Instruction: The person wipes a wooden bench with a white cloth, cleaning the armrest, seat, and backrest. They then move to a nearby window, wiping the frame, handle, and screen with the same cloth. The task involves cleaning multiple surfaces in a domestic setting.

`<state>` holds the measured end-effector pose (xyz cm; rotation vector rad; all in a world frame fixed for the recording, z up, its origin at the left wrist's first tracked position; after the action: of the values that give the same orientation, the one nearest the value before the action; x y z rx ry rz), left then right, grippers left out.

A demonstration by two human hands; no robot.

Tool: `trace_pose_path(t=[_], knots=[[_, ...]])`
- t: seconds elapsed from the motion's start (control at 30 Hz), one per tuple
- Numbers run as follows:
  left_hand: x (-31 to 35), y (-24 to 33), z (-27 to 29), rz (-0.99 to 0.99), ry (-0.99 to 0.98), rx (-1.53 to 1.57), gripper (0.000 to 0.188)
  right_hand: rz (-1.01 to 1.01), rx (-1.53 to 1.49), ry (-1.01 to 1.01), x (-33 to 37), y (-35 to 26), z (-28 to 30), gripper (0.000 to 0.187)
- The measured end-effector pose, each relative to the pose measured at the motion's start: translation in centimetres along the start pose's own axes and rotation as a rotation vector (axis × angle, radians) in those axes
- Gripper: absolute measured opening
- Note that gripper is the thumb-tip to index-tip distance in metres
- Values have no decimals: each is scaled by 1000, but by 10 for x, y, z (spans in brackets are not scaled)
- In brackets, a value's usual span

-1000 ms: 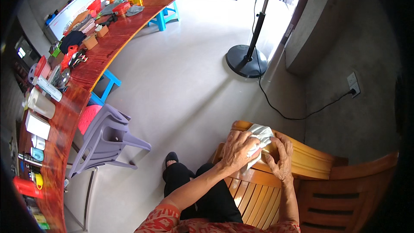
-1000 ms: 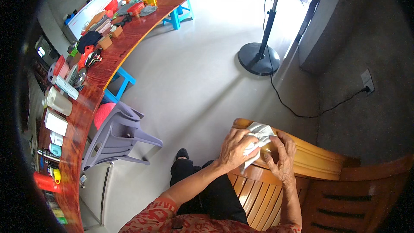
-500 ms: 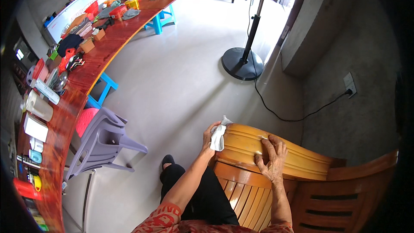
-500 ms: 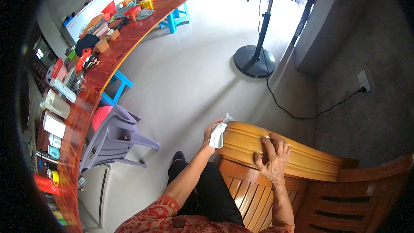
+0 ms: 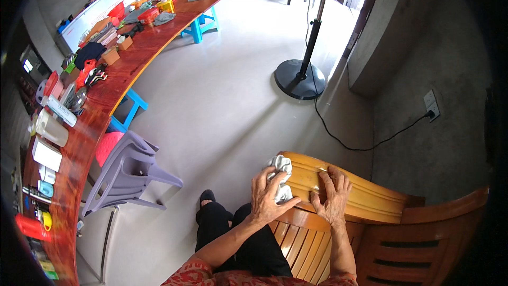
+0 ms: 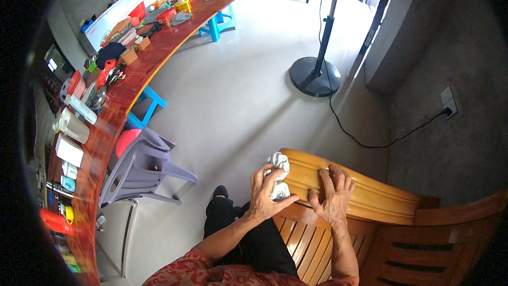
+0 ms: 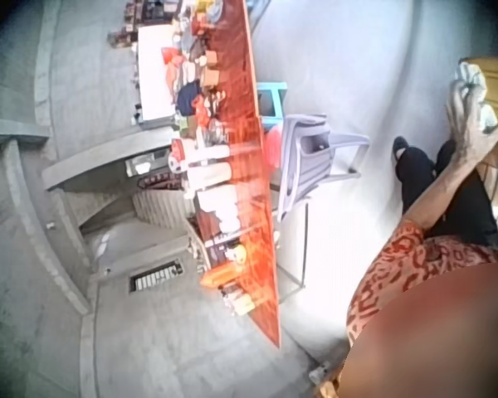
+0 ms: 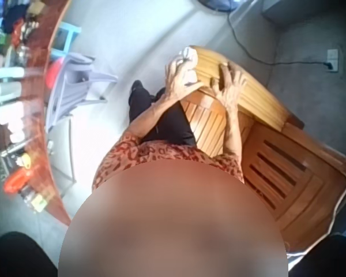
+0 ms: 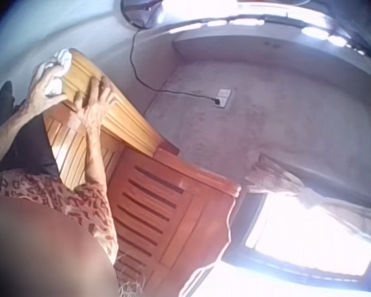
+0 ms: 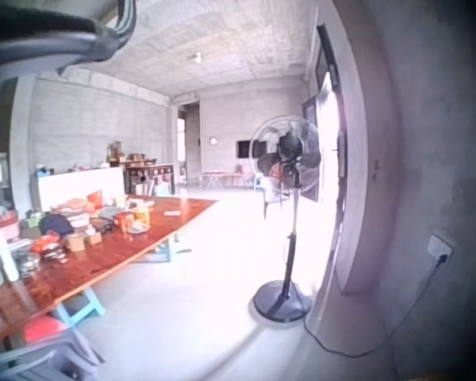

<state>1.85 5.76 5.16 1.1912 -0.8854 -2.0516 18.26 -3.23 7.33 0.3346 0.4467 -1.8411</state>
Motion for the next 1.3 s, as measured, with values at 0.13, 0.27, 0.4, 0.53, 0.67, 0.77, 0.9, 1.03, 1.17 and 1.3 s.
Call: trace_pose_path(t=[0.13,0.27,0.4,0.53,0.67,0.77,0.9,1.03,1.17,1.3], knots=[[-5,-30,-8,41,-46,210,62,10,-4,-8,0,-1,-2,56],[-27,-58,-16,203,20,543,56,-8,9,-28,-1,-1,-4,56],[-15,-107,-35,528,98,863,41,-13,-19,-32,-2,-2,-2,56],[-1,-142,-40,865,302,1033,41,-6,-3,-32,-2,-2,-1,56],[15,-176,-68,963,390,1266,37,-5,3,-55,-4,-1,-8,56],[19,-185,-86,992,405,1454,32,2,7,-81,-7,-2,-11,56],[27,-179,-120,972,275,1773,44,-2,9,-89,-1,2,-15,54],[31,-166,-121,805,139,1770,46,10,30,-84,-2,2,-17,54],[46,-168,-125,623,2,1369,49,27,36,-80,-3,0,-21,54],[71,-165,-127,321,-33,371,41,27,54,-84,-4,-1,-22,56]])
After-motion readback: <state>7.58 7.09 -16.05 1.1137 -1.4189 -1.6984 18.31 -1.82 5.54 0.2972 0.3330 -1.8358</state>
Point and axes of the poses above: each hand's wrist, its own x-axis away from the middle knuckle, its own z-axis out of the back of the hand, y = z × x, the point moved 9 cm from there along -x, towards the middle knuckle, and after that the axes turned 11 degrees about x, right-handed, at the moved point
